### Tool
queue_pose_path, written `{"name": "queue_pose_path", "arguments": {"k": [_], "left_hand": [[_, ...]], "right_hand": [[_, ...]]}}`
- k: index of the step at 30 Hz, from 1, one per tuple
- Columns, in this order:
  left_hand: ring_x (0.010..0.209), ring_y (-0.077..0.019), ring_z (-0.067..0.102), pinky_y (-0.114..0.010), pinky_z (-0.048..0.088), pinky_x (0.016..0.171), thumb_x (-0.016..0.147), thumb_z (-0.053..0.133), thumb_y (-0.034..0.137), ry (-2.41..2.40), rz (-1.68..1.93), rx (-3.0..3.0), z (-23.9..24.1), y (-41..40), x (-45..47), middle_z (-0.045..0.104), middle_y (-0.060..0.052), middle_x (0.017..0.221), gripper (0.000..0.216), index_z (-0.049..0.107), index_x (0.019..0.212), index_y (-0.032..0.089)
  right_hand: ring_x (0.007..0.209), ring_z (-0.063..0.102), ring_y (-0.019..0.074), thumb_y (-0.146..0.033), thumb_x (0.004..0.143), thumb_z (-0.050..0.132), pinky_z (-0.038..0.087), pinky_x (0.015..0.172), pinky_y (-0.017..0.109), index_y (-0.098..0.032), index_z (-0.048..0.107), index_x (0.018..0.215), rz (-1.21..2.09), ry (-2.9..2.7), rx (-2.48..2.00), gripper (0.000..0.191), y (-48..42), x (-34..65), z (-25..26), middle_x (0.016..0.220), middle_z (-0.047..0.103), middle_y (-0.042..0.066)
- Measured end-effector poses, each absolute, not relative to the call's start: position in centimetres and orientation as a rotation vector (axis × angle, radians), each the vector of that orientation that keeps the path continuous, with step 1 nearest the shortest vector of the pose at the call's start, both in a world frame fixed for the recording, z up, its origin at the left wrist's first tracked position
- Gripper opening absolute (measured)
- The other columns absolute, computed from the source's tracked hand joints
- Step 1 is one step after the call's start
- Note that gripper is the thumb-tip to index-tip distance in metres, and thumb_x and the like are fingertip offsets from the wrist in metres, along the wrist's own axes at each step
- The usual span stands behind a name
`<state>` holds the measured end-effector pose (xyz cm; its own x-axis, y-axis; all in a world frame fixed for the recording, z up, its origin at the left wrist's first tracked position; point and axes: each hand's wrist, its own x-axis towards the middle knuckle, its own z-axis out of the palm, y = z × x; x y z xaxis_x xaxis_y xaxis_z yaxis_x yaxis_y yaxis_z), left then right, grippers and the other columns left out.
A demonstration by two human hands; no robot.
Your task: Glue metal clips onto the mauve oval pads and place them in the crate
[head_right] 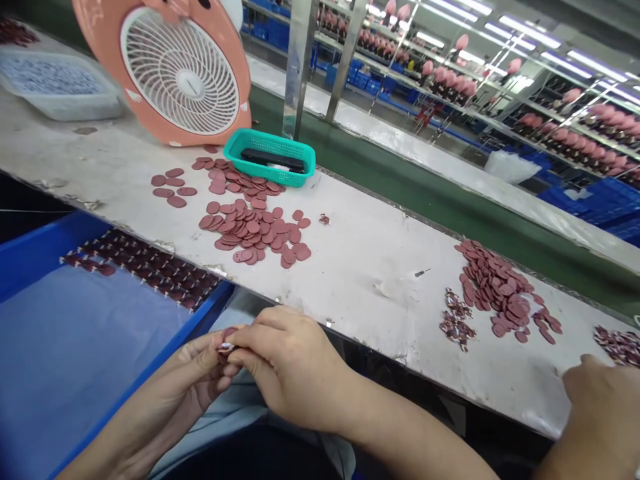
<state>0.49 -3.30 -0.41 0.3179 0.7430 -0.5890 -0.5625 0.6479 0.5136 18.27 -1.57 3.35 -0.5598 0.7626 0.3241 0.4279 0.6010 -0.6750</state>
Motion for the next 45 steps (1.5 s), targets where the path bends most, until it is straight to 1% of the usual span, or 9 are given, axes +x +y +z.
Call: {"name": "queue_pose_path", "arguments": {"k": [14, 20, 21, 24, 25, 28, 30, 37, 45], "left_hand": [[0.056, -0.0081, 0.063, -0.013, 0.055, 0.055, 0.059, 0.095, 0.034, 0.863, 0.843, 0.205, -1.8, -2.7, -0.4, 0.069, 0.000, 0.062, 0.032, 0.080, 0.080, 0.014], [0.056, -0.0080, 0.063, -0.014, 0.056, 0.054, 0.064, 0.093, 0.037, 0.800, 0.781, 0.179, -2.2, -2.6, -0.7, 0.070, -0.001, 0.065, 0.032, 0.081, 0.082, 0.013], [0.056, -0.0082, 0.063, -0.014, 0.056, 0.054, 0.065, 0.092, 0.036, 0.781, 0.774, 0.171, -2.4, -2.6, -0.8, 0.070, -0.001, 0.066, 0.030, 0.080, 0.081, 0.013], [0.059, -0.0097, 0.067, -0.015, 0.057, 0.054, 0.067, 0.092, 0.034, 0.750, 0.762, 0.095, -3.1, -2.7, -1.2, 0.073, -0.002, 0.070, 0.030, 0.080, 0.086, 0.015], [0.060, -0.0103, 0.069, -0.015, 0.058, 0.053, 0.066, 0.092, 0.034, 0.748, 0.755, 0.058, -3.3, -2.7, -1.3, 0.075, -0.002, 0.072, 0.032, 0.081, 0.090, 0.016], [0.060, -0.0115, 0.072, -0.016, 0.060, 0.052, 0.061, 0.094, 0.035, 0.739, 0.740, -0.028, -3.8, -2.6, -1.5, 0.078, -0.003, 0.074, 0.037, 0.081, 0.091, 0.018], [0.059, -0.0119, 0.072, -0.017, 0.061, 0.052, 0.060, 0.094, 0.036, 0.729, 0.744, -0.054, -4.0, -2.5, -1.6, 0.078, -0.003, 0.071, 0.034, 0.081, 0.086, 0.017], [0.059, -0.0127, 0.072, -0.018, 0.061, 0.049, 0.059, 0.094, 0.037, 0.747, 0.764, -0.033, -3.6, -2.7, -1.8, 0.077, -0.002, 0.068, 0.031, 0.081, 0.079, 0.017], [0.059, -0.0085, 0.066, -0.016, 0.059, 0.046, 0.065, 0.091, 0.042, 0.759, 0.756, 0.079, -3.3, -2.5, -1.9, 0.076, -0.004, 0.079, 0.032, 0.081, 0.081, 0.016]], "right_hand": [[0.080, 0.064, 0.0166, -0.015, 0.098, 0.057, 0.055, 0.074, 0.028, -0.017, 0.069, 0.105, 0.806, -2.251, -0.943, 0.014, -0.4, 17.6, 3.0, 0.090, 0.072, 0.007], [0.082, 0.064, 0.0170, -0.019, 0.099, 0.058, 0.056, 0.075, 0.029, -0.017, 0.068, 0.112, 0.850, -2.307, -0.992, 0.017, -0.5, 17.7, 3.2, 0.092, 0.071, 0.007], [0.082, 0.064, 0.0170, -0.025, 0.099, 0.060, 0.056, 0.075, 0.029, -0.018, 0.066, 0.118, 0.839, -2.309, -1.007, 0.021, -0.6, 17.8, 3.2, 0.094, 0.071, 0.007], [0.077, 0.063, 0.0156, -0.046, 0.093, 0.067, 0.058, 0.072, 0.030, -0.021, 0.054, 0.138, 0.789, -2.219, -1.038, 0.053, -0.8, 18.0, 2.8, 0.105, 0.069, 0.009], [0.075, 0.062, 0.0147, -0.048, 0.093, 0.067, 0.058, 0.070, 0.030, -0.022, 0.052, 0.140, 0.785, -2.168, -1.042, 0.056, -0.9, 18.1, 2.6, 0.106, 0.068, 0.008], [0.068, 0.060, 0.0123, -0.030, 0.097, 0.063, 0.056, 0.065, 0.027, -0.025, 0.062, 0.130, 0.815, -2.053, -1.059, 0.033, -0.9, 18.0, 2.2, 0.099, 0.068, 0.005], [0.066, 0.059, 0.0116, -0.022, 0.096, 0.062, 0.054, 0.063, 0.025, -0.024, 0.067, 0.122, 0.849, -2.017, -1.089, 0.026, -0.9, 17.8, 1.9, 0.093, 0.069, 0.004], [0.063, 0.056, 0.0098, -0.027, 0.092, 0.069, 0.049, 0.057, 0.022, -0.023, 0.072, 0.116, 1.034, -1.942, -1.130, 0.024, -1.0, 17.0, 1.4, 0.086, 0.066, 0.003], [0.062, 0.056, 0.0102, -0.022, 0.091, 0.069, 0.047, 0.056, 0.022, -0.021, 0.075, 0.112, 1.077, -1.902, -1.121, 0.021, -1.0, 16.5, 0.9, 0.081, 0.068, 0.003]]}}
